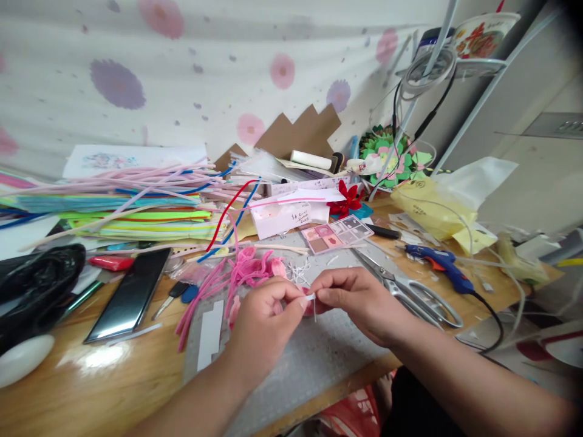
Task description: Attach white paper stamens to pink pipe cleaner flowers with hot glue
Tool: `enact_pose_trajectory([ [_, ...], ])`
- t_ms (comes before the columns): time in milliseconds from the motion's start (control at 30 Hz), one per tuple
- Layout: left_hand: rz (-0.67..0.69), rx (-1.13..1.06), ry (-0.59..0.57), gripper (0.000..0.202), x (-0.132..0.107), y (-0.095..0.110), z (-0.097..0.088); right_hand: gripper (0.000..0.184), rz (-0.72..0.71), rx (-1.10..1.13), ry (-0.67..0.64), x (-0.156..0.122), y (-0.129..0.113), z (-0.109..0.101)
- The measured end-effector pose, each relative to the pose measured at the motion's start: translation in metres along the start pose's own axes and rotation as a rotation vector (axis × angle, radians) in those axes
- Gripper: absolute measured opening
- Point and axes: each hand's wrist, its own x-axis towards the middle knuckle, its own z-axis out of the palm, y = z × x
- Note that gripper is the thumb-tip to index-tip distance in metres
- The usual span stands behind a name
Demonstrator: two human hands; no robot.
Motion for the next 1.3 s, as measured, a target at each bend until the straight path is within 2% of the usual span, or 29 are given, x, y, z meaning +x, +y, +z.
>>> enact_pose_trajectory([
  [100, -0.111, -0.136, -0.021, 0.017, 0.001, -0.002, 0.000, 0.023, 0.026, 0.116, -0.045, -0.001, 0.000, -0.004],
  [200, -0.127, -0.204, -0.022, 0.016, 0.000, -0.004, 0.001, 0.022, 0.010, 0.127, -0.041, -0.001, -0.001, -0.003],
  [400, -0.100, -0.112, -0.018, 0.016, -0.001, -0.005, 0.000, 0.019, -0.017, 0.077, 0.012, 0.001, 0.004, 0.002],
  [700, 0.031, 0.008, 0.004, 0.017, -0.001, 0.001, 0.001, 0.013, -0.039, -0.068, 0.066, 0.003, 0.004, 0.005],
  [967, 0.173, 0.042, 0.045, 0.016, -0.001, -0.002, 0.003, 0.003, -0.062, -0.271, 0.146, 0.001, -0.004, 0.012],
  [1133, 0.201, 0.073, 0.056, 0.015, -0.002, -0.002, 0.003, 0.003, -0.073, -0.405, 0.176, 0.000, -0.006, 0.012],
  [1300, 0.202, 0.059, 0.043, 0.015, -0.002, 0.000, 0.003, 0.005, -0.066, -0.401, 0.155, -0.001, -0.005, 0.011],
])
